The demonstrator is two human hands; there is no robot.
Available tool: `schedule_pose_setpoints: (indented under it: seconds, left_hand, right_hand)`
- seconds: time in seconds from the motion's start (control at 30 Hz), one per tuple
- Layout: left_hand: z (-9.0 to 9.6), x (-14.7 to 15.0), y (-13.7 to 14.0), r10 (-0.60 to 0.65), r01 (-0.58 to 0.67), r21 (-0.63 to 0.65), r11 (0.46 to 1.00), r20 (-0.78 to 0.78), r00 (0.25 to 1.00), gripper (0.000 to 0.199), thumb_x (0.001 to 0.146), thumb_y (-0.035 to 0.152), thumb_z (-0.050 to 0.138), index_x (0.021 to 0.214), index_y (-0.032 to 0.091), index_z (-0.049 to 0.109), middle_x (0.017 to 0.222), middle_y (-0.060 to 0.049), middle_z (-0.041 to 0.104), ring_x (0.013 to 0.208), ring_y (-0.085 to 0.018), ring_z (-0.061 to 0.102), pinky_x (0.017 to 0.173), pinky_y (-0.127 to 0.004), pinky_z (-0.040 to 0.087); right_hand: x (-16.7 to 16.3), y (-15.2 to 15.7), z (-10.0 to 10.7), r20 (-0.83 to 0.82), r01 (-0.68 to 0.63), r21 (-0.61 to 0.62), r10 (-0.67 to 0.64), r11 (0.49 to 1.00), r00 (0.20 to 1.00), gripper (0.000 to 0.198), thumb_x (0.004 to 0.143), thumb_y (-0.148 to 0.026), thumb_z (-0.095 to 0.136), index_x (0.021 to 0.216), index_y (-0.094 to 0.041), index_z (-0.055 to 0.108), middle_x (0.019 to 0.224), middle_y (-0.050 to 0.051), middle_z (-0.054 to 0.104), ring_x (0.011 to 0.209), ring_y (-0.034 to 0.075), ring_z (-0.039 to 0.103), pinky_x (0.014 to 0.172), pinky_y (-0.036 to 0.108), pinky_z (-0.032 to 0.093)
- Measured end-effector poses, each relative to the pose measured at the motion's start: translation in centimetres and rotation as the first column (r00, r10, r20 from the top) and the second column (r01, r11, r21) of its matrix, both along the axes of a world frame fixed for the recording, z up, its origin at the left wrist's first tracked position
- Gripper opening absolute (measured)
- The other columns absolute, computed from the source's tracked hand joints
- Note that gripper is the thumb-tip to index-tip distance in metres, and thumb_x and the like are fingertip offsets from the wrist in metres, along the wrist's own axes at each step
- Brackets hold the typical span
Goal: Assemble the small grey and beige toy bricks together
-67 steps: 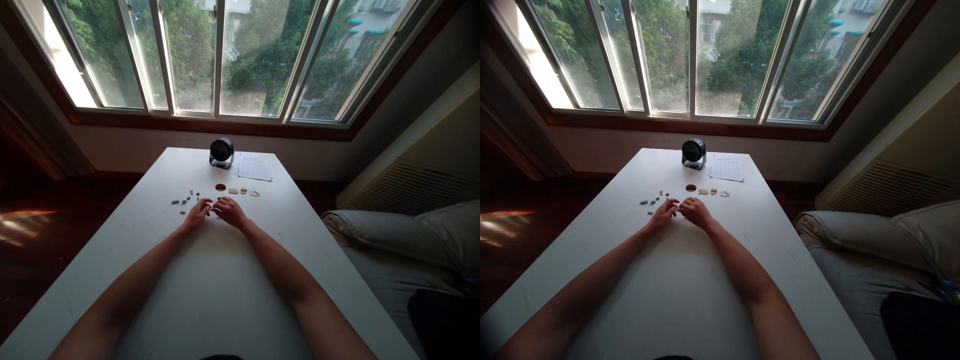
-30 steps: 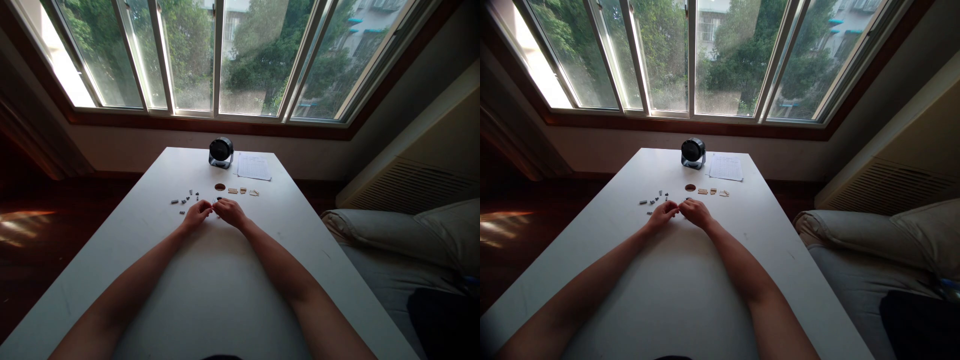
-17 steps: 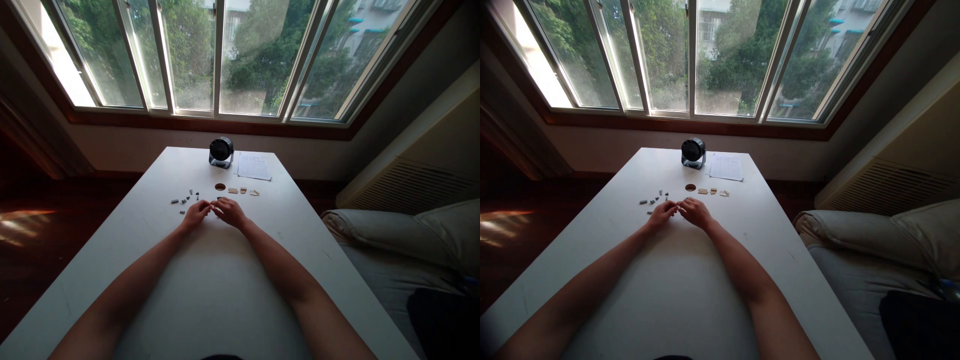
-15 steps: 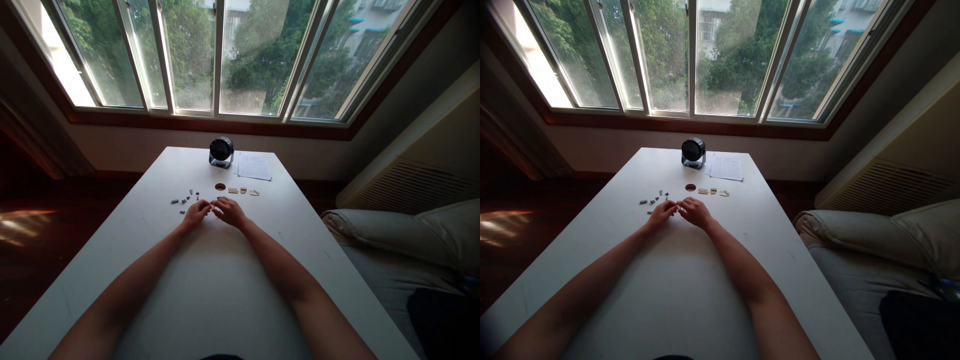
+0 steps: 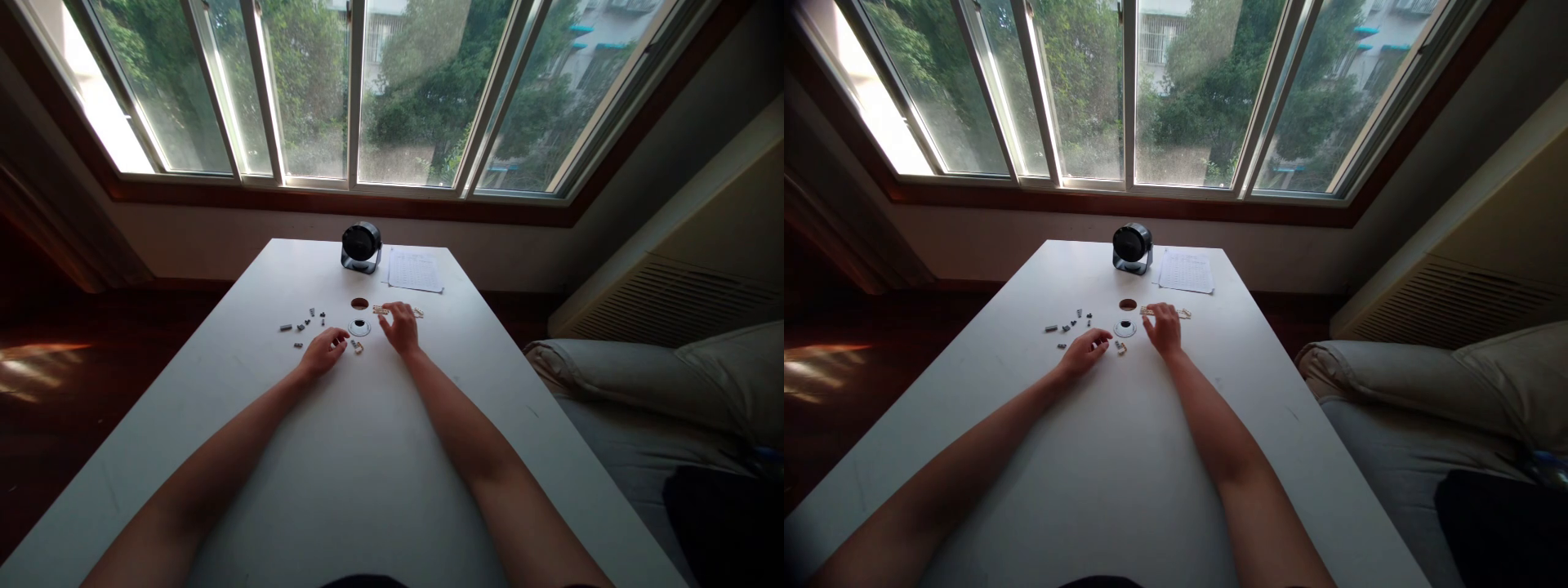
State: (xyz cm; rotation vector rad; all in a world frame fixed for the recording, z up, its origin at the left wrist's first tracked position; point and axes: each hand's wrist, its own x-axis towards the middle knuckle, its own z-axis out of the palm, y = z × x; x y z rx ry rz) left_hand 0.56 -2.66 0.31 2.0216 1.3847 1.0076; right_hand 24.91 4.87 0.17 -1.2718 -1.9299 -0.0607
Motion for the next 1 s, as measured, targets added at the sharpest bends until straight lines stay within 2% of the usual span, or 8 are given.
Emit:
schedule_pose_setpoints:
  seconds: [0.07,0.13,0.2,0.27,0.43,0.6,0.87,1.0]
  left_hand:
    - [0.2,0.1,-0.4,-0.046,0.053,0.058,0.997,-0.124,0.991,0.025,0.088,0.027,0.055,0.109,0.024,0.068,0.107,-0.007,0.065,0.097,-0.022,0.059,0.087,-0.037,0.048]
    - [0.5,0.3,-0.8,-0.079,0.104,0.105,0.989,-0.217,0.973,0.027,0.088,0.026,0.055,0.112,0.025,0.068,0.115,-0.008,0.063,0.108,-0.024,0.056,0.095,-0.041,0.045]
    - [0.6,0.3,-1.0,-0.099,0.137,0.128,0.982,-0.269,0.958,0.029,0.089,0.027,0.055,0.116,0.026,0.067,0.121,-0.008,0.061,0.114,-0.026,0.053,0.1,-0.043,0.042]
    - [0.7,0.4,-1.1,-0.113,0.159,0.131,0.979,-0.3,0.947,0.032,0.089,0.027,0.056,0.119,0.027,0.066,0.124,-0.008,0.061,0.117,-0.027,0.051,0.102,-0.044,0.041]
    - [0.9,0.4,-1.3,-0.131,0.184,0.122,0.975,-0.35,0.927,0.036,0.088,0.025,0.056,0.124,0.03,0.064,0.129,-0.007,0.06,0.123,-0.028,0.047,0.103,-0.046,0.039]
    - [1.1,0.4,-1.4,-0.127,0.181,0.128,0.975,-0.349,0.929,0.03,0.088,0.025,0.056,0.117,0.028,0.067,0.127,-0.007,0.061,0.122,-0.028,0.048,0.102,-0.045,0.04]
    - [1.2,0.3,-1.2,-0.133,0.187,0.149,0.971,-0.313,0.94,0.02,0.087,0.02,0.055,0.101,0.024,0.068,0.113,-0.008,0.065,0.111,-0.027,0.053,0.099,-0.043,0.042]
    - [0.9,0.3,-1.1,-0.114,0.165,0.154,0.974,-0.295,0.949,0.023,0.085,0.021,0.059,0.106,0.024,0.069,0.109,-0.009,0.065,0.107,-0.027,0.053,0.096,-0.043,0.044]
  right_hand:
    - [2.2,1.2,-0.5,-0.04,0.24,-0.073,-0.243,0.968,0.969,0.022,0.09,-0.03,0.057,0.106,-0.018,0.066,0.11,0.012,0.059,0.106,0.027,0.047,0.094,0.04,0.038]
    - [4.2,2.2,-1.1,-0.052,0.417,-0.164,-0.43,0.894,0.902,0.023,0.088,-0.032,0.059,0.103,-0.019,0.068,0.112,0.013,0.057,0.108,0.028,0.044,0.092,0.04,0.038]
    - [5.6,2.8,-1.7,-0.049,0.507,-0.223,-0.529,0.833,0.847,0.023,0.085,-0.033,0.061,0.102,-0.021,0.069,0.114,0.013,0.055,0.109,0.029,0.042,0.091,0.041,0.037]
    - [6.3,3.2,-2.2,-0.051,0.547,-0.248,-0.575,0.8,0.817,0.022,0.083,-0.033,0.061,0.1,-0.021,0.07,0.116,0.013,0.054,0.108,0.029,0.042,0.091,0.041,0.036]
    - [6.5,3.8,-3.0,-0.053,0.567,-0.26,-0.598,0.782,0.8,0.021,0.081,-0.033,0.063,0.098,-0.023,0.072,0.12,0.012,0.052,0.111,0.029,0.041,0.095,0.044,0.034]
    - [6.6,4.0,-3.2,-0.061,0.57,-0.262,-0.603,0.779,0.796,0.023,0.079,-0.033,0.064,0.099,-0.023,0.071,0.121,0.013,0.052,0.111,0.029,0.041,0.095,0.044,0.034]
    - [5.9,3.6,-2.6,-0.073,0.508,-0.227,-0.535,0.831,0.842,0.023,0.081,-0.024,0.056,0.1,-0.021,0.069,0.117,0.011,0.055,0.111,0.027,0.042,0.094,0.04,0.035]
    - [5.0,3.1,-2.2,-0.076,0.454,-0.194,-0.475,0.87,0.877,0.023,0.084,-0.021,0.052,0.1,-0.019,0.068,0.115,0.012,0.056,0.11,0.026,0.044,0.093,0.038,0.036]
